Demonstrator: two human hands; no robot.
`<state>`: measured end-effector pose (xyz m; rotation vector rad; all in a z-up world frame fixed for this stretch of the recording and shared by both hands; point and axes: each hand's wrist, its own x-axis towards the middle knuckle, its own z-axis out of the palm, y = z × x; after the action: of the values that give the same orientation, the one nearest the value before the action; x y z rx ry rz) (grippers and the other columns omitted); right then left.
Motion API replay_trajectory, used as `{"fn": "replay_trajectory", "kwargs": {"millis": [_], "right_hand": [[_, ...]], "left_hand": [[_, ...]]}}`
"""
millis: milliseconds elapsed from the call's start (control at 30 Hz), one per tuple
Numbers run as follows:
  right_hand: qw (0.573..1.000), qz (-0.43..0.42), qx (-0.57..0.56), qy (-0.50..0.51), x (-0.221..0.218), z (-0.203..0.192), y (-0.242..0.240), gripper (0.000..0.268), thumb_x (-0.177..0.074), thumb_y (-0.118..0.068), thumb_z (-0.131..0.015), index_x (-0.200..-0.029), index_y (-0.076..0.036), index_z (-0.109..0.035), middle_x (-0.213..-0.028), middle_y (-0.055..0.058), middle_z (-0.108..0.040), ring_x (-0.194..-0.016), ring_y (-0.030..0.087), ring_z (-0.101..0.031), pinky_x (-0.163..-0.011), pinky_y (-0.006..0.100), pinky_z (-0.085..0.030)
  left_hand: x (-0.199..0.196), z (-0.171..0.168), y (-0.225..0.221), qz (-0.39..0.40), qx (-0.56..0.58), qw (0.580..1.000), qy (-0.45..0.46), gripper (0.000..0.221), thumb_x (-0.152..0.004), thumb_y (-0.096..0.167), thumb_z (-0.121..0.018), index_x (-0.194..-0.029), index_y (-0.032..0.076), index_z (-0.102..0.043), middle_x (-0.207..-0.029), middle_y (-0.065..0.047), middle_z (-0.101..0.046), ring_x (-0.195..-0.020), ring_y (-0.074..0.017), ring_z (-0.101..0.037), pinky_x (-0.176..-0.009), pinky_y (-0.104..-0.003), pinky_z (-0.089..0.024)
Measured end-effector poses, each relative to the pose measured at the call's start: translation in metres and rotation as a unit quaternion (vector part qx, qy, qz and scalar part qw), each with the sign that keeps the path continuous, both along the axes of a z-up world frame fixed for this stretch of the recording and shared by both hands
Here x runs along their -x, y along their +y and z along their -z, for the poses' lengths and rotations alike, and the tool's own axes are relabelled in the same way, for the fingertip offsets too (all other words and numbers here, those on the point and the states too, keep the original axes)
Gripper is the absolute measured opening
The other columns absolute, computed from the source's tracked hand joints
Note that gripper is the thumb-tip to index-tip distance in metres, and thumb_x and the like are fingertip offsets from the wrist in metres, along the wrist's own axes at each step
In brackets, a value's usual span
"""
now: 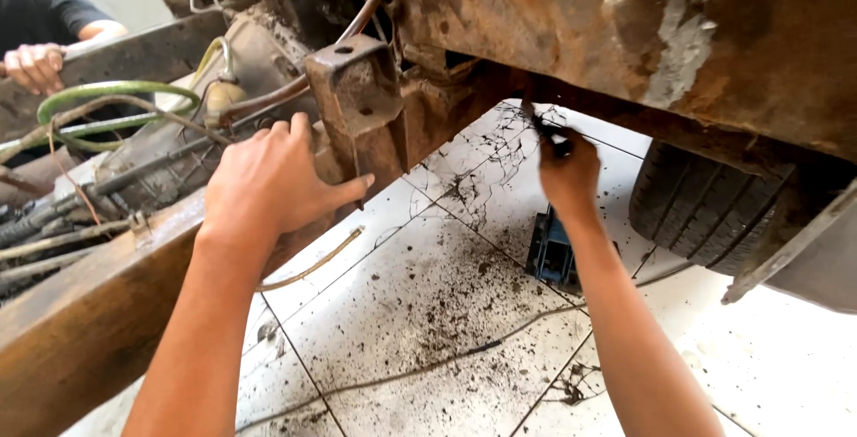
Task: The person uses a wire brush to scrub rust and grime from the undercarriage of a vehicle, focusing on a metal bracket and the frame. The person holds the frame with one hand while scrubbing with the other, moving the brush back and forth across the surface.
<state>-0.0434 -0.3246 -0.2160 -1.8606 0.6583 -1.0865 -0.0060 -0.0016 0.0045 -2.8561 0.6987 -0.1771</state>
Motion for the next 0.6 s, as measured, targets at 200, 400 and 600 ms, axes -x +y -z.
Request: {"fn": "replay_trajectory", "kwargs": {"millis": [200,400,600], "right_hand": [[1.0,0.007,-0.005,0.022,0.044,-0.029,0.037,0.028,-0.097,-0.013,-0.061,-0.123,-0.005,-0.068,-0.092,0.012,-0.078,-0.066,0.022,-0.073,-0.057,0.037,-0.054],[0.991,0.021,0.124,-0.038,0.027,-0.023,0.018,0.021,-0.1,-0.012,-0.064,-0.116,0.001,-0.071,-0.084,0.017,-0.076,-0.074,0.025,-0.073,-0.067,0.037,-0.055],[0.99,0.055,0.131,0.01,0.028,0.001,0.001,0.026,-0.099,-0.015,-0.068,-0.119,0.0,-0.073,-0.087,0.02,-0.074,-0.072,0.026,-0.072,-0.066,0.039,-0.055]], "left_hand": [[-0.01,0.007,0.007,0.028,-0.004,0.999,-0.041,0.118,-0.072,0.09,-0.06,-0.134,-0.01,-0.051,-0.11,-0.024,-0.068,-0.097,-0.0312,-0.071,-0.081,-0.041,-0.06],[-0.006,0.004,0.005,0.04,0.003,0.999,-0.037,0.112,-0.073,0.089,-0.061,-0.13,-0.008,-0.054,-0.112,-0.023,-0.069,-0.101,-0.0315,-0.07,-0.084,-0.042,-0.059],[-0.012,0.008,0.011,0.048,0.021,0.997,-0.061,0.111,-0.07,0.089,-0.064,-0.124,-0.007,-0.057,-0.105,-0.022,-0.069,-0.091,-0.0306,-0.071,-0.077,-0.039,-0.058]]}}
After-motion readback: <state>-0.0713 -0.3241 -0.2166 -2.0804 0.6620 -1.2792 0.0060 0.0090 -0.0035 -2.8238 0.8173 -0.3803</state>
